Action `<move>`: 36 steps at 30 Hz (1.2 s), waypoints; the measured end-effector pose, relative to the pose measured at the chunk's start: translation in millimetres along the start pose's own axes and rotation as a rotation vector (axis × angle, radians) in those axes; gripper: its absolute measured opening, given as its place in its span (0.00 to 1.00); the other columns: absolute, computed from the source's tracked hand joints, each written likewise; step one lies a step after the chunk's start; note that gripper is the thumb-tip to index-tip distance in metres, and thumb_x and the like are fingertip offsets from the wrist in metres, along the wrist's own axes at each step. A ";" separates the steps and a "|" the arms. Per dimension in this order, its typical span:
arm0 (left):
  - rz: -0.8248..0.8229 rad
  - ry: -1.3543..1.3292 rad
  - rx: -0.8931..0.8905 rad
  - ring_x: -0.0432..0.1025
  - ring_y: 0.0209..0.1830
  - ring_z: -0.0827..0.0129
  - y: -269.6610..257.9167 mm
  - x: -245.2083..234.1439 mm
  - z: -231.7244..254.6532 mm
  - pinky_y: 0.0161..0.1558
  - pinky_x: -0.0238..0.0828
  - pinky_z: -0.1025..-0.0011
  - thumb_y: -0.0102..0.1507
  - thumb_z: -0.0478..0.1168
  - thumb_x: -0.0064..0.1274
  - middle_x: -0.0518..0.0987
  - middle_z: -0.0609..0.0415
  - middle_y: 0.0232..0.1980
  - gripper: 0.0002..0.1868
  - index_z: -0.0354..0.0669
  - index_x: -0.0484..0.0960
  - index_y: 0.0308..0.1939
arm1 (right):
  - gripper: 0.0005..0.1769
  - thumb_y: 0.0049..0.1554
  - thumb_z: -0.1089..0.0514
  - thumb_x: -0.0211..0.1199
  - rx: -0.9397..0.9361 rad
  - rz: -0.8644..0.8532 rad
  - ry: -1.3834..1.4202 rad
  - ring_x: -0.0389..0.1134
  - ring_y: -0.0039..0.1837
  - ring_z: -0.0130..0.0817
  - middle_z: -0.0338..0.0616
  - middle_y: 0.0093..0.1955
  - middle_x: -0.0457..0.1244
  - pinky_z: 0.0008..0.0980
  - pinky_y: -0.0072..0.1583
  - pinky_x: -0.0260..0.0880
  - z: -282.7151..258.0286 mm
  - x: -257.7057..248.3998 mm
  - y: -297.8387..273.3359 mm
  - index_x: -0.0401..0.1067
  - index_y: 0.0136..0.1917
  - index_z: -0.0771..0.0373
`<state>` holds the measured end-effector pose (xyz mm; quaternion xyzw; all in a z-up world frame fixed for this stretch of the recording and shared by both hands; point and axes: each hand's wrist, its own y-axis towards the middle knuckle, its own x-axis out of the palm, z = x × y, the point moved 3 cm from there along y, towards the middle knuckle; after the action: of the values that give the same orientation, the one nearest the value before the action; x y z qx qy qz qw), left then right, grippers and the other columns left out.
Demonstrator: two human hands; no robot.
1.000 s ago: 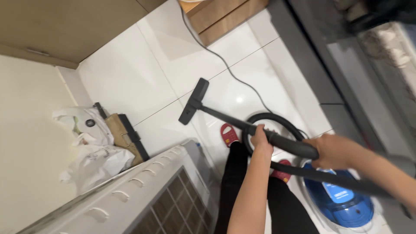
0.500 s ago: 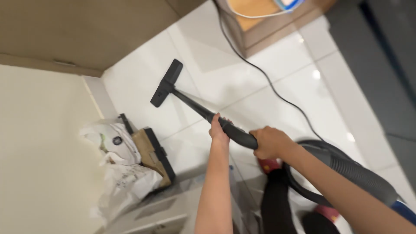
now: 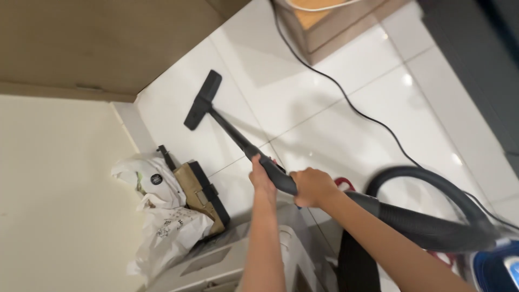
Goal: The person uses a canister vacuum with a floor nozzle to clean white tiled floors in a bedroom and adjacent living area. They move the vacuum head back and forth across the floor, around furniture, and near a doorway, then briefly reposition two small stools to vacuum underneath them.
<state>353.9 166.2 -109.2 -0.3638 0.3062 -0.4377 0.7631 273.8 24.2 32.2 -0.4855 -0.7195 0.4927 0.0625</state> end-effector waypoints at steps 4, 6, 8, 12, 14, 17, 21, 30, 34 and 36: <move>0.037 0.029 -0.031 0.75 0.20 0.60 -80.2 -8.1 -78.6 0.25 0.76 0.66 0.50 0.45 0.60 0.77 0.42 0.27 0.24 0.31 0.67 0.38 | 0.23 0.40 0.48 0.61 -0.036 0.002 -0.062 0.69 0.53 0.52 0.51 0.44 0.67 0.48 0.53 0.69 71.6 18.4 -66.5 0.71 0.49 0.57; 0.095 0.118 -0.040 0.73 0.16 0.64 -109.3 -17.4 -124.6 0.20 0.71 0.69 0.49 0.52 0.59 0.76 0.46 0.20 0.21 0.36 0.74 0.27 | 0.23 0.39 0.49 0.62 -0.046 0.060 -0.033 0.69 0.52 0.50 0.47 0.44 0.68 0.46 0.53 0.69 112.5 34.0 -105.6 0.69 0.49 0.52; 0.127 0.139 -0.115 0.72 0.20 0.63 -185.1 -23.2 -156.4 0.22 0.70 0.68 0.46 0.56 0.61 0.75 0.47 0.22 0.24 0.38 0.75 0.28 | 0.28 0.40 0.48 0.63 0.046 0.053 -0.096 0.68 0.54 0.49 0.45 0.46 0.67 0.46 0.55 0.69 140.2 31.3 -171.2 0.64 0.55 0.49; 0.210 -0.100 -0.280 0.67 0.17 0.60 -315.8 -11.2 -223.6 0.20 0.61 0.67 0.51 0.40 0.55 0.74 0.44 0.20 0.12 0.31 0.77 0.23 | 0.44 0.37 0.28 0.64 0.343 0.148 -0.370 0.68 0.59 0.30 0.21 0.59 0.60 0.32 0.60 0.71 238.0 25.5 -300.8 0.53 0.64 0.32; 0.218 -0.158 -0.264 0.67 0.19 0.60 -319.2 -3.5 -239.4 0.22 0.62 0.67 0.52 0.40 0.53 0.73 0.43 0.22 0.12 0.32 0.75 0.25 | 0.45 0.30 0.36 0.65 0.246 0.384 -0.423 0.69 0.49 0.29 0.19 0.55 0.60 0.31 0.57 0.69 369.9 88.3 -309.4 0.55 0.63 0.29; 0.221 -0.152 -0.290 0.69 0.22 0.58 -313.2 4.6 -231.8 0.26 0.67 0.65 0.54 0.42 0.53 0.74 0.43 0.27 0.14 0.31 0.73 0.31 | 0.44 0.30 0.33 0.61 0.217 0.384 -0.537 0.72 0.39 0.24 0.10 0.52 0.59 0.27 0.46 0.71 397.6 70.3 -327.2 0.52 0.61 0.23; 0.219 -0.129 -0.215 0.65 0.14 0.63 -236.6 9.7 -199.2 0.16 0.59 0.68 0.48 0.43 0.59 0.71 0.47 0.17 0.13 0.35 0.75 0.20 | 0.38 0.37 0.26 0.60 0.127 0.225 -0.422 0.74 0.41 0.34 0.17 0.50 0.62 0.35 0.45 0.76 307.8 37.4 -275.6 0.54 0.60 0.28; 0.069 -0.285 -0.104 0.74 0.24 0.52 12.2 39.3 0.1 0.27 0.81 0.59 0.49 0.37 0.65 0.71 0.40 0.36 0.34 0.36 0.59 0.51 | 0.37 0.38 0.35 0.62 -0.093 0.263 -0.260 0.71 0.45 0.47 0.37 0.46 0.66 0.43 0.46 0.73 102.5 -31.2 -81.0 0.62 0.60 0.42; 0.016 -0.341 -0.123 0.76 0.27 0.49 53.1 49.5 78.4 0.31 0.82 0.56 0.51 0.36 0.63 0.73 0.35 0.38 0.30 0.32 0.63 0.52 | 0.37 0.37 0.41 0.62 -0.146 0.256 -0.294 0.71 0.44 0.49 0.38 0.46 0.65 0.42 0.46 0.73 39.6 -49.8 -13.3 0.62 0.62 0.44; -0.114 -0.297 -0.119 0.76 0.27 0.55 71.9 56.5 111.8 0.31 0.82 0.64 0.59 0.40 0.55 0.74 0.40 0.35 0.21 0.33 0.64 0.49 | 0.37 0.38 0.43 0.62 -0.209 0.275 -0.325 0.70 0.43 0.51 0.40 0.45 0.65 0.44 0.45 0.72 10.9 -57.3 15.1 0.61 0.62 0.46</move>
<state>498.0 173.3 -115.6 -0.4859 0.1945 -0.4029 0.7509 307.0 -25.8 37.4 -0.4971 -0.6941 0.4911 -0.1728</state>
